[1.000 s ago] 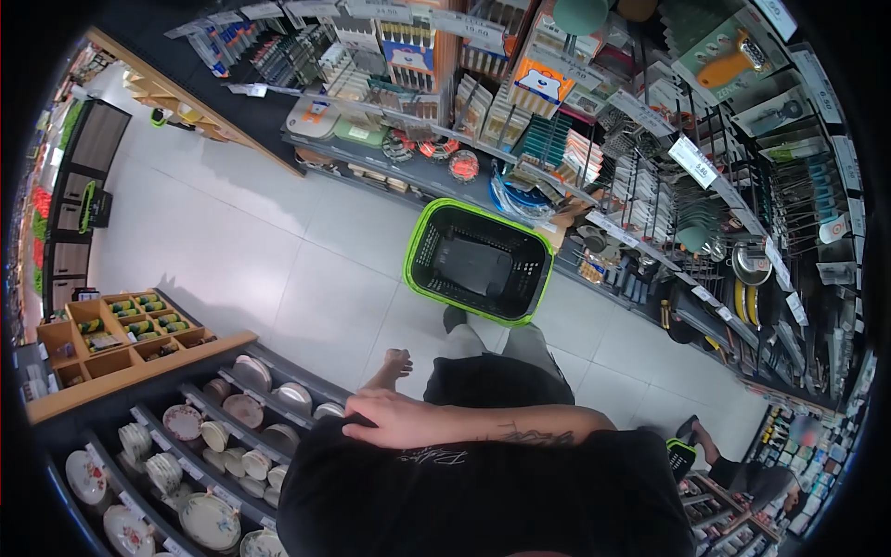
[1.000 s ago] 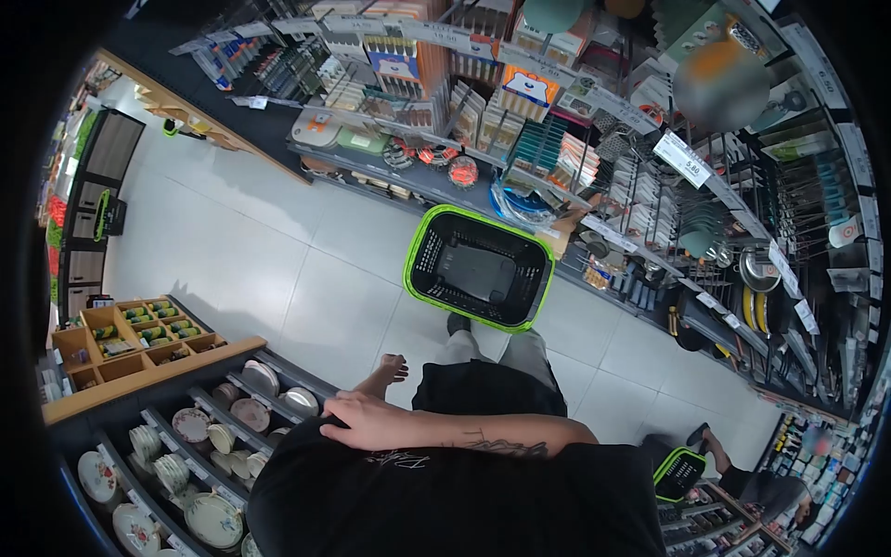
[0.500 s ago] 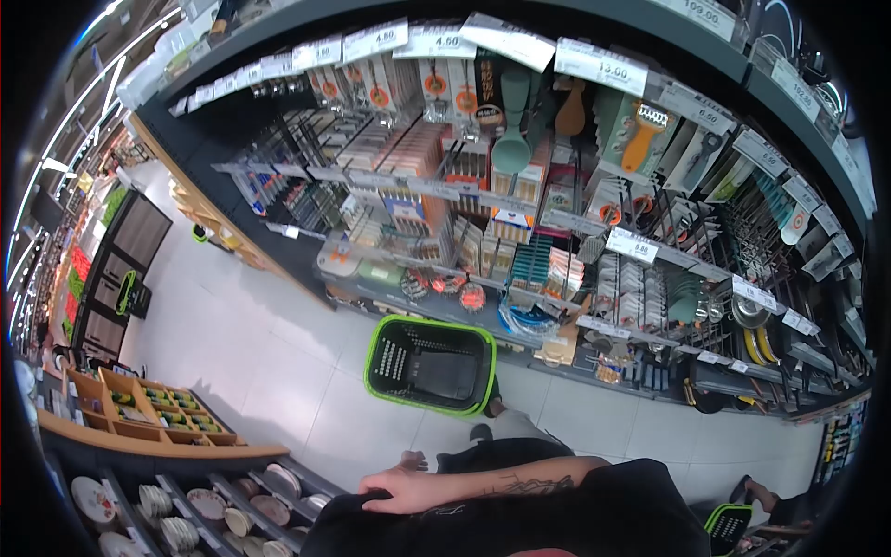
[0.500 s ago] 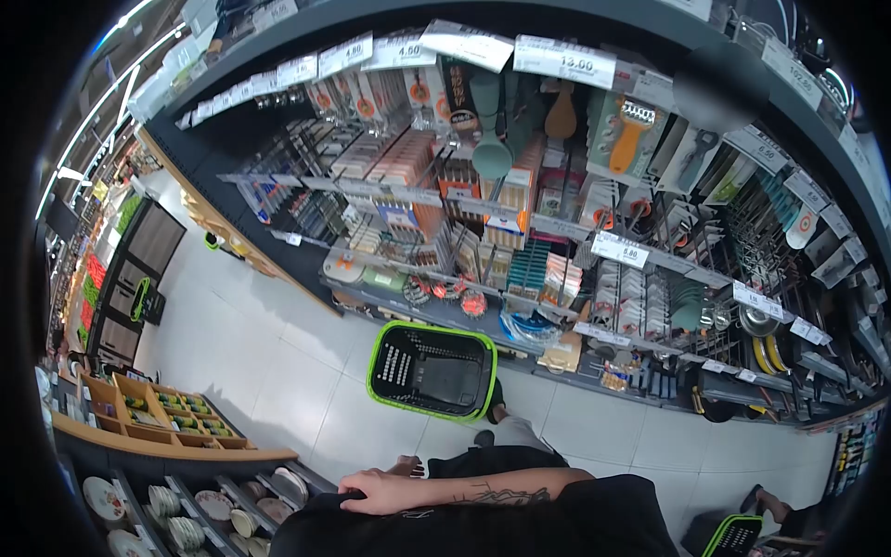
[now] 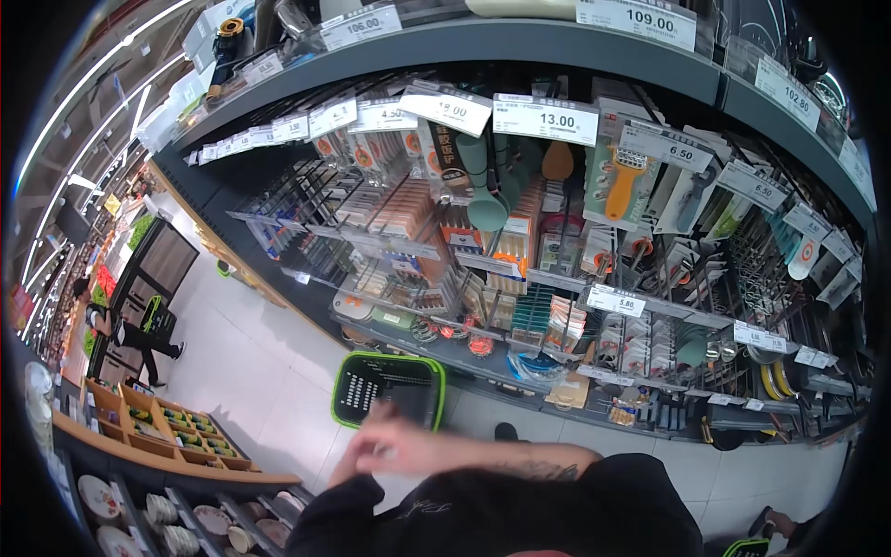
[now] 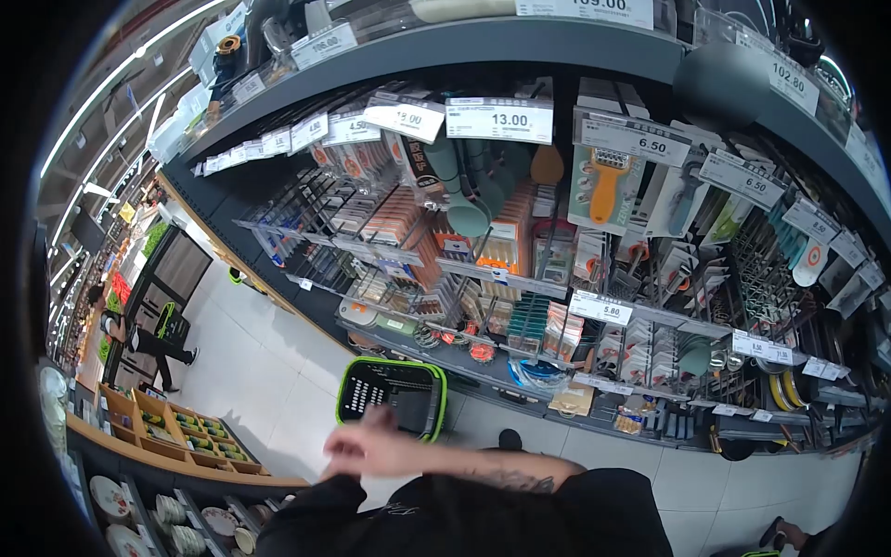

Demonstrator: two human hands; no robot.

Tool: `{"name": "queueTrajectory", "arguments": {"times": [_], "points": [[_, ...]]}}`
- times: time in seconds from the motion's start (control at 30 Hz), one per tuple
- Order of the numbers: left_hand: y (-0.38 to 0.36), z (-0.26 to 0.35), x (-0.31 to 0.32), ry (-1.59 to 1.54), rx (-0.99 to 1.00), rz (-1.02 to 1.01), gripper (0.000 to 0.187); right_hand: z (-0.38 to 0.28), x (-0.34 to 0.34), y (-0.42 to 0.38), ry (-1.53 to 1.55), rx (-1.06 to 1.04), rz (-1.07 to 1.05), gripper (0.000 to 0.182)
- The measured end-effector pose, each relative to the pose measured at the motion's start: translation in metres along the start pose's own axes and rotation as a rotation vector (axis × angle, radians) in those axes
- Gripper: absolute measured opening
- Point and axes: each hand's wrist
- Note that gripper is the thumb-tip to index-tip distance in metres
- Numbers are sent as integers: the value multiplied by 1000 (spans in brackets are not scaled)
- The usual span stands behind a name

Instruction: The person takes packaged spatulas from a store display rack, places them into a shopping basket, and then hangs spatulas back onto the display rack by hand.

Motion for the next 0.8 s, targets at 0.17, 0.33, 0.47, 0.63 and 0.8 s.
{"name": "queueTrajectory", "arguments": {"times": [0.17, 0.33, 0.47, 0.63, 0.8], "points": [[42, 202, 108, 315, 90, -112, 21, -48, -147, -28, -311, -164, 625, 21], [44, 298, 214, 249, 554, -170, 17, -77, -247, -40, -1125, -105, 884, 53], [74, 318, 261, 349, 759, -21, 23, -58, -289, -26, -1284, 20, 842, 76], [72, 340, 277, 694, 828, 67, 30, -60, -304, -10, -1192, 174, 771, 80], [67, 345, 292, 625, 640, -81, 27, -57, -306, -7, -1265, 90, 761, 77]]}}
Point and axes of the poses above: each hand's wrist, its own y-axis towards the middle knuckle, its own x-axis out of the palm, z = x × y, and after that the axes turned 12 degrees about -x, right-handed
